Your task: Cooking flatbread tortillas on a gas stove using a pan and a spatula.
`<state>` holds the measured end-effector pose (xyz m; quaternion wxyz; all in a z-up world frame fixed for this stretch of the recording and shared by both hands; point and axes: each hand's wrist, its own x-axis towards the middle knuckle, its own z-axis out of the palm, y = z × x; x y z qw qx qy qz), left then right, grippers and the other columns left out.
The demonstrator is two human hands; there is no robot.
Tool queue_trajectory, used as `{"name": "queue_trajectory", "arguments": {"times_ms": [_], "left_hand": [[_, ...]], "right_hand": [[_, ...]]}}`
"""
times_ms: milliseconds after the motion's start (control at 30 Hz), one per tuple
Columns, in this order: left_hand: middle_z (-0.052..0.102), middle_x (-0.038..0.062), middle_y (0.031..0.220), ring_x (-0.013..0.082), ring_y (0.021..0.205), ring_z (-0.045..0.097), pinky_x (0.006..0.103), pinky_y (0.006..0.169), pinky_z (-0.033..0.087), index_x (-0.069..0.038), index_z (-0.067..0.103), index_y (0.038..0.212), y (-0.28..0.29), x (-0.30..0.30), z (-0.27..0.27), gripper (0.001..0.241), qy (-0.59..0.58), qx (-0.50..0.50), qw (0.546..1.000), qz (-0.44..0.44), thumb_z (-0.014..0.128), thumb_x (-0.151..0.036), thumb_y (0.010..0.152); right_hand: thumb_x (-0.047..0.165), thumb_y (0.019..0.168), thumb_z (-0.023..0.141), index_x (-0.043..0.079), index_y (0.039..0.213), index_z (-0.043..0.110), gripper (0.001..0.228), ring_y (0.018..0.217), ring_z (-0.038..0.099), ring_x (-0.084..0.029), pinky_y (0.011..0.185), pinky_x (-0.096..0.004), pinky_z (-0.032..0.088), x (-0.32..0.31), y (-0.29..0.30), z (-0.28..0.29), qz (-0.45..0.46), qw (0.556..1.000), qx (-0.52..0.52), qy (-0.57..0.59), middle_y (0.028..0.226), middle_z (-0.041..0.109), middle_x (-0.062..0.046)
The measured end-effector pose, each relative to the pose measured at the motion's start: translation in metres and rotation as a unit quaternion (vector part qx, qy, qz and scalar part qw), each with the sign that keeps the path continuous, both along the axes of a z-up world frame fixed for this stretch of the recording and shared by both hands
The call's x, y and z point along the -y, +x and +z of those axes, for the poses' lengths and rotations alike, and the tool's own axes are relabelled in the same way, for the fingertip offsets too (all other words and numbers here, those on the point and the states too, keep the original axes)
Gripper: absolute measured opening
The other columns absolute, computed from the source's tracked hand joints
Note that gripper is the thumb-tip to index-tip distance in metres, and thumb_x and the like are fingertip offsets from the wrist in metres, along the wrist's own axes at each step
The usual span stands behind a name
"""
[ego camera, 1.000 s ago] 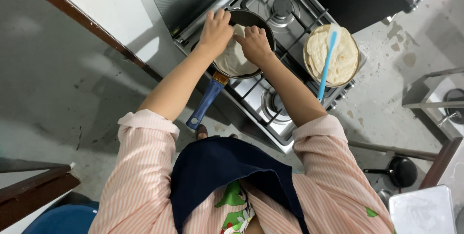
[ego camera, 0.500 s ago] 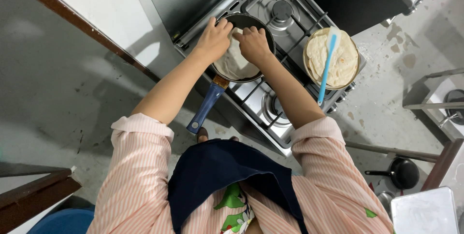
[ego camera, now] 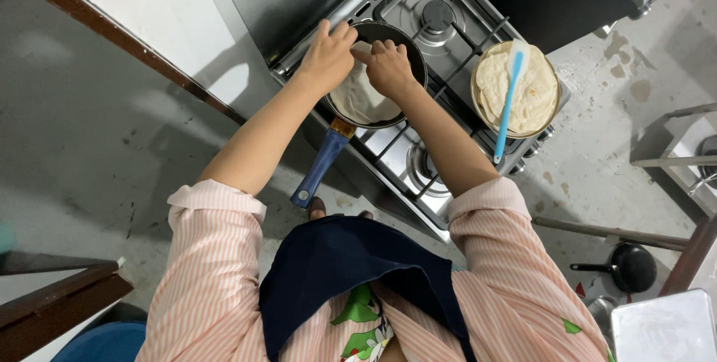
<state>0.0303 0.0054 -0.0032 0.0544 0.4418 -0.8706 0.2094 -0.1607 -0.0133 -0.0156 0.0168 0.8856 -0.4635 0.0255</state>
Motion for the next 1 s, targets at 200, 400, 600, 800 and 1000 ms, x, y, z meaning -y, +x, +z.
{"name": "queue_trajectory", "arguments": {"times_ms": [200,400,600,800,1000], "left_hand": [[0.060,0.001,0.118,0.0226,0.120,0.048,0.0448,0.103,0.035,-0.013,0.080,0.075,0.003,0.009,-0.028,0.014,0.007,0.007,1.000,-0.008,0.068,-0.013,0.082],[0.060,0.003,0.118,0.0233,0.120,0.047,0.0463,0.103,0.034,-0.014,0.080,0.078,0.003,0.005,-0.004,0.016,-0.003,0.048,0.999,0.012,0.066,-0.018,0.083],[0.061,0.005,0.113,0.0249,0.116,0.052,0.0417,0.098,0.042,-0.011,0.077,0.089,0.003,-0.017,0.049,0.010,-0.036,-0.067,0.997,-0.031,0.067,-0.014,0.090],[0.059,0.009,0.112,0.0278,0.104,0.058,0.0393,0.088,0.050,-0.006,0.070,0.114,0.025,-0.122,0.154,0.026,-0.149,-0.467,0.868,-0.082,0.071,0.005,0.091],[0.059,0.009,0.105,0.0243,0.094,0.056,0.0341,0.077,0.048,-0.004,0.075,0.109,0.055,-0.210,0.142,0.033,-0.139,-0.535,0.833,-0.027,0.063,0.017,0.086]], "right_hand": [[0.011,0.090,0.057,0.035,0.140,0.062,0.055,0.100,0.058,-0.027,0.082,-0.046,0.041,0.001,-0.003,-0.003,-0.002,1.000,-0.007,-0.012,0.108,0.064,-0.008],[0.012,0.092,0.059,0.032,0.128,0.072,0.043,0.103,0.057,-0.028,0.084,-0.045,0.042,-0.003,-0.007,0.001,-0.008,1.000,-0.024,-0.003,0.111,0.063,-0.007],[0.020,0.092,0.062,0.023,0.112,0.077,0.025,0.112,0.054,-0.024,0.089,-0.043,0.040,0.001,0.001,-0.010,0.008,0.995,-0.097,-0.003,0.120,0.061,-0.004],[0.006,0.088,0.055,0.028,0.136,0.066,0.054,0.102,0.057,-0.030,0.085,-0.049,0.042,0.001,0.013,0.011,0.006,0.999,0.002,0.033,0.109,0.065,-0.011],[0.014,0.100,0.055,0.017,0.132,0.065,0.034,0.114,0.061,-0.036,0.098,-0.051,0.047,0.012,0.000,-0.029,0.011,0.969,0.199,0.146,0.117,0.070,-0.013]]}}
